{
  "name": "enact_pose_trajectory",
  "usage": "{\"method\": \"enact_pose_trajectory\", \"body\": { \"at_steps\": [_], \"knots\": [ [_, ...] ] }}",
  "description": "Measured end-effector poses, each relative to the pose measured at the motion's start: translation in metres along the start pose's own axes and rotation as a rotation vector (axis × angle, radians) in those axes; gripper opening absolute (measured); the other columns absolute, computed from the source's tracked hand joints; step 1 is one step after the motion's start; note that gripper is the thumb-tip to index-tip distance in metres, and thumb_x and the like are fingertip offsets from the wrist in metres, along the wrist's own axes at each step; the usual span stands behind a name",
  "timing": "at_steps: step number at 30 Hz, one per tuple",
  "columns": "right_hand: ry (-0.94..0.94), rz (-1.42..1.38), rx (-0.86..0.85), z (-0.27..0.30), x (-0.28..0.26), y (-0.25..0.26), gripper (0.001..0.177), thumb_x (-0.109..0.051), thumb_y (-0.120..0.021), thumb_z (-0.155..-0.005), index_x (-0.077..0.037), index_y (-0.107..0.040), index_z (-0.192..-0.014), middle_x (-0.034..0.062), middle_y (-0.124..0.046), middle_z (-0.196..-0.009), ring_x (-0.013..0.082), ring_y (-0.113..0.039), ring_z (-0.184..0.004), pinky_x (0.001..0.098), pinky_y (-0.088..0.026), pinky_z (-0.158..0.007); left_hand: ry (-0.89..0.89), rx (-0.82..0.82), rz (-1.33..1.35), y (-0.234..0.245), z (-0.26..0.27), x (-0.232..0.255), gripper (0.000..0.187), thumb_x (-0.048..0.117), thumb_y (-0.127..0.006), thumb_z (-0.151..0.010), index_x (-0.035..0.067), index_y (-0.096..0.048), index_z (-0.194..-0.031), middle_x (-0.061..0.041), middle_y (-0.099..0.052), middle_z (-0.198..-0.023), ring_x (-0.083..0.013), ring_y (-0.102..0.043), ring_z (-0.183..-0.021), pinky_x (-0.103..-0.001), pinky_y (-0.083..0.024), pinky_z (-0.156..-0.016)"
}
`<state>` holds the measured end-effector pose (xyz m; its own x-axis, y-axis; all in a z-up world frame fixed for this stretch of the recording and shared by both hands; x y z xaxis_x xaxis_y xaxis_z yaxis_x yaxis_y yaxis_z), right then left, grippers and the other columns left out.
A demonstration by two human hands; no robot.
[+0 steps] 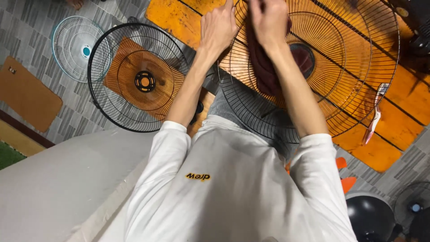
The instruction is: Cleaning a fan grill using a cloth
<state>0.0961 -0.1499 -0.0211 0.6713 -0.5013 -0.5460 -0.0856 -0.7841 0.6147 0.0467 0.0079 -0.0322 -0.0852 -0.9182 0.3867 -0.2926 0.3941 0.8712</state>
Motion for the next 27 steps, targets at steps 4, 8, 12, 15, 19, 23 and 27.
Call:
{"method": "enact_pose_trajectory", "body": {
  "at_steps": [4, 8, 12, 15, 19, 23, 27],
  "knots": [
    [-0.001, 0.068, -0.128, 0.004, -0.022, -0.008, 0.006, -0.011, -0.062, -0.102, -0.006, -0.064, -0.100, 0.0187, -0.065, -0.093, 0.0432, -0.065, -0.069, 0.0528, -0.047, -0.055, -0.018, 0.076, 0.004, 0.002, 0.001, -0.001, 0.018, 0.011, -0.045, -0.098, 0.004, -0.060, -0.092, -0.003, -0.054, -0.055, -0.0173, -0.049, -0.039, -0.038, -0.036, -0.034],
    [-0.058, 0.222, -0.250, 0.007, -0.011, -0.010, 0.020, -0.021, -0.062, -0.106, -0.005, -0.071, -0.100, 0.0120, -0.064, -0.097, 0.0433, -0.067, -0.067, 0.0547, -0.049, -0.047, 0.000, 0.064, -0.011, 0.003, 0.000, 0.001, 0.020, 0.014, -0.046, -0.102, 0.002, -0.062, -0.102, -0.003, -0.059, -0.058, -0.0167, -0.054, -0.041, -0.036, -0.039, -0.035],
    [-0.058, 0.117, -0.167, 0.000, -0.020, -0.010, 0.017, -0.017, -0.061, -0.104, -0.005, -0.072, -0.100, 0.0184, -0.069, -0.090, 0.0459, -0.067, -0.069, 0.0554, -0.050, -0.052, -0.002, 0.056, -0.038, 0.007, 0.000, 0.000, 0.016, 0.016, -0.048, -0.101, 0.008, -0.058, -0.111, -0.008, -0.063, -0.060, -0.0275, -0.060, -0.046, -0.044, -0.041, -0.039],
    [-0.062, 0.148, -0.248, 0.012, -0.016, -0.004, 0.016, -0.014, -0.062, -0.104, -0.001, -0.071, -0.100, 0.0143, -0.065, -0.097, 0.0420, -0.069, -0.069, 0.0539, -0.052, -0.049, -0.007, 0.071, -0.012, -0.003, 0.005, -0.007, 0.016, 0.014, -0.048, -0.101, 0.006, -0.062, -0.095, 0.000, -0.055, -0.054, -0.0132, -0.048, -0.039, -0.033, -0.033, -0.034],
    [-0.182, 0.094, -0.324, 0.003, -0.001, 0.010, 0.012, 0.003, -0.063, -0.095, -0.002, -0.074, -0.090, 0.0223, -0.075, -0.089, 0.0406, -0.072, -0.074, 0.0557, -0.058, -0.066, 0.005, 0.089, 0.003, -0.003, 0.006, -0.006, 0.018, 0.015, -0.047, -0.101, 0.006, -0.062, -0.097, 0.004, -0.054, -0.056, -0.0095, -0.043, -0.039, -0.030, -0.029, -0.033],
    [-0.042, 0.063, 0.053, -0.007, 0.000, 0.006, 0.013, -0.007, -0.064, -0.103, -0.002, -0.071, -0.093, 0.0105, -0.070, -0.078, 0.0224, -0.064, -0.066, 0.0374, -0.049, -0.059, 0.005, 0.105, -0.021, 0.009, 0.004, 0.004, 0.014, 0.014, -0.050, -0.099, 0.007, -0.061, -0.094, 0.001, -0.053, -0.053, -0.0140, -0.045, -0.039, -0.035, -0.033, -0.033],
    [-0.040, 0.093, -0.094, 0.006, -0.003, -0.018, 0.015, -0.016, -0.063, -0.104, -0.003, -0.070, -0.103, 0.0162, -0.069, -0.095, 0.0386, -0.068, -0.073, 0.0507, -0.052, -0.060, 0.013, 0.079, -0.069, 0.004, 0.003, 0.000, 0.016, 0.017, -0.052, -0.098, 0.006, -0.063, -0.100, -0.008, -0.064, -0.060, -0.0276, -0.058, -0.049, -0.044, -0.041, -0.041]
  ]
}}
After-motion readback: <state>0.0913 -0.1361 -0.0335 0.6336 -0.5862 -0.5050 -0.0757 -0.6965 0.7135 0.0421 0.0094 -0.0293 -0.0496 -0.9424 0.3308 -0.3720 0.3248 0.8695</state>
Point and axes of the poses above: each hand's wrist, its own z-axis away from the middle knuckle, its own y-axis out of the back of the hand, x = y × z, the point moved 2 cm from there along -z, towards the middle knuckle
